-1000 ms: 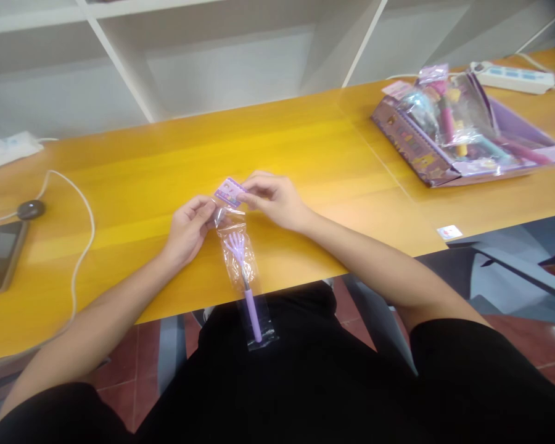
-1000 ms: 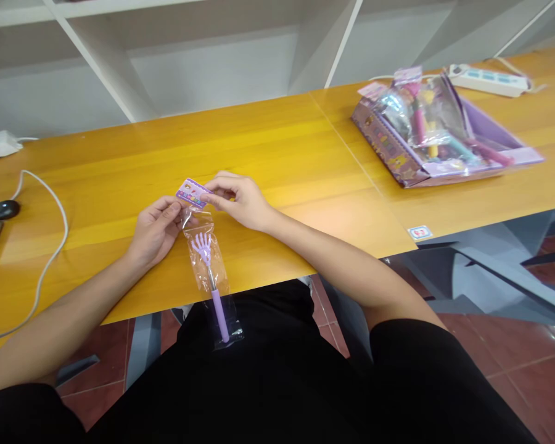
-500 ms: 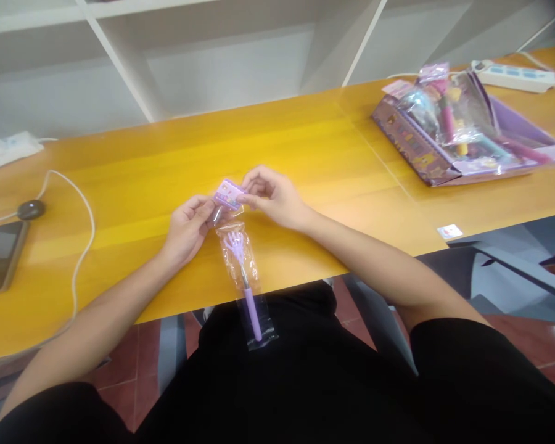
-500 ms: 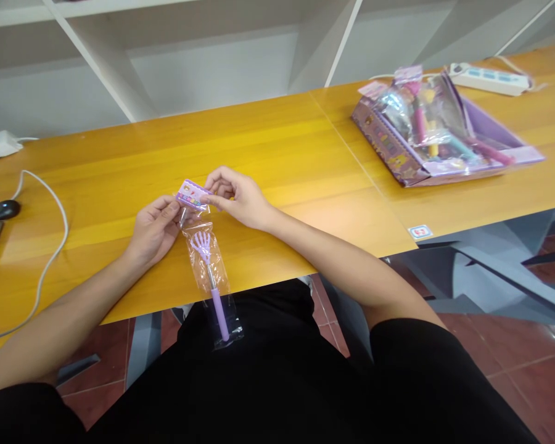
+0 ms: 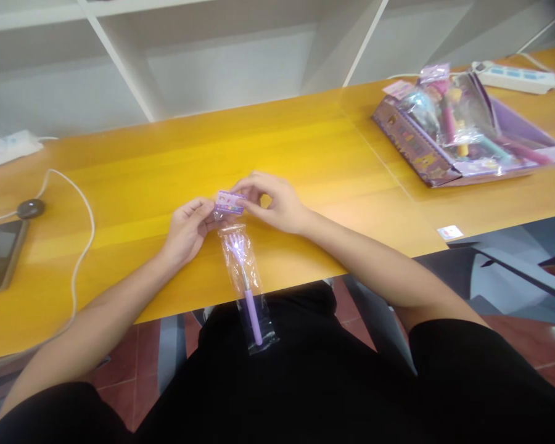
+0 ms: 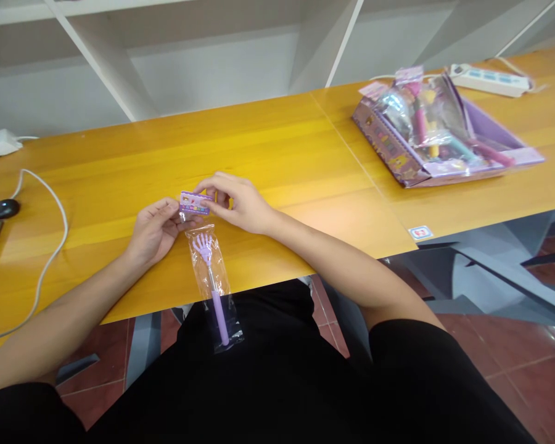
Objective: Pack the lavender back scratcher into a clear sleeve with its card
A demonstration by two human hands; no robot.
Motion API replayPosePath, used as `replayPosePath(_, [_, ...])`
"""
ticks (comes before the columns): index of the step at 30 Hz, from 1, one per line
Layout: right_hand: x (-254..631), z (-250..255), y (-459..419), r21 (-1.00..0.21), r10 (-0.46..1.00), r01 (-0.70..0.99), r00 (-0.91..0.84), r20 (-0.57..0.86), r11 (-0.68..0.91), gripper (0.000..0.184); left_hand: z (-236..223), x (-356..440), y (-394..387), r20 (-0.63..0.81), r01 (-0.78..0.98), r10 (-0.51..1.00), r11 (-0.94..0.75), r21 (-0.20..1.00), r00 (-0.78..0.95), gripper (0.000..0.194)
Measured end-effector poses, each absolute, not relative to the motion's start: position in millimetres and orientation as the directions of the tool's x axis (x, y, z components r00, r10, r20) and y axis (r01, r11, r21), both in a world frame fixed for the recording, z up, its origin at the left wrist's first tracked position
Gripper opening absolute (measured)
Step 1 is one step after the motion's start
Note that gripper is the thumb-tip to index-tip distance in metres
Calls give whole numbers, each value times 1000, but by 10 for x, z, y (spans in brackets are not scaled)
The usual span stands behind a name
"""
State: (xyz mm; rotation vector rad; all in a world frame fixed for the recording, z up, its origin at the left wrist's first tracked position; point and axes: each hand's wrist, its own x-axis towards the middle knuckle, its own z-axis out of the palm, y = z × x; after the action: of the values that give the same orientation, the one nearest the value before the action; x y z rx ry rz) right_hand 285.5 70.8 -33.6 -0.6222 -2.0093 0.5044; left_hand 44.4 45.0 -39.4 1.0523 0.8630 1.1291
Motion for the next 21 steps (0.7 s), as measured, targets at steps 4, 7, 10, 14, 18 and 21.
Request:
replayPosePath(4, [2853,-329,694,-509,570,261,-446,690,820,16,-382,446,443,-41,-278,973,105,955,226,40])
replayPosePath(7, [2850,-327,687,-491,564,280,-466,681,825,17,-383,445,441,-47,-276,976,106,955,214,40])
replayPosePath(10, [2848,-329,686,-488,553,266,-486,677,831,16,-397,443,447,-42,-280,979,98,955,199,38])
replayPosePath(14, [2850,-339,694,-491,535,229,-487,690,841,12,-417,445,455,-42,-285,981,96,954,192,37])
replayPosePath(18, [2856,-351,705,-491,526,209,-483,700,846,12,-420,454,453,-42,-286,982,94,953,183,39])
replayPosePath(21, [2861,-351,709,-489,513,183,-474,716,853,13,-423,456,451,-35,-288,983,87,954,182,38])
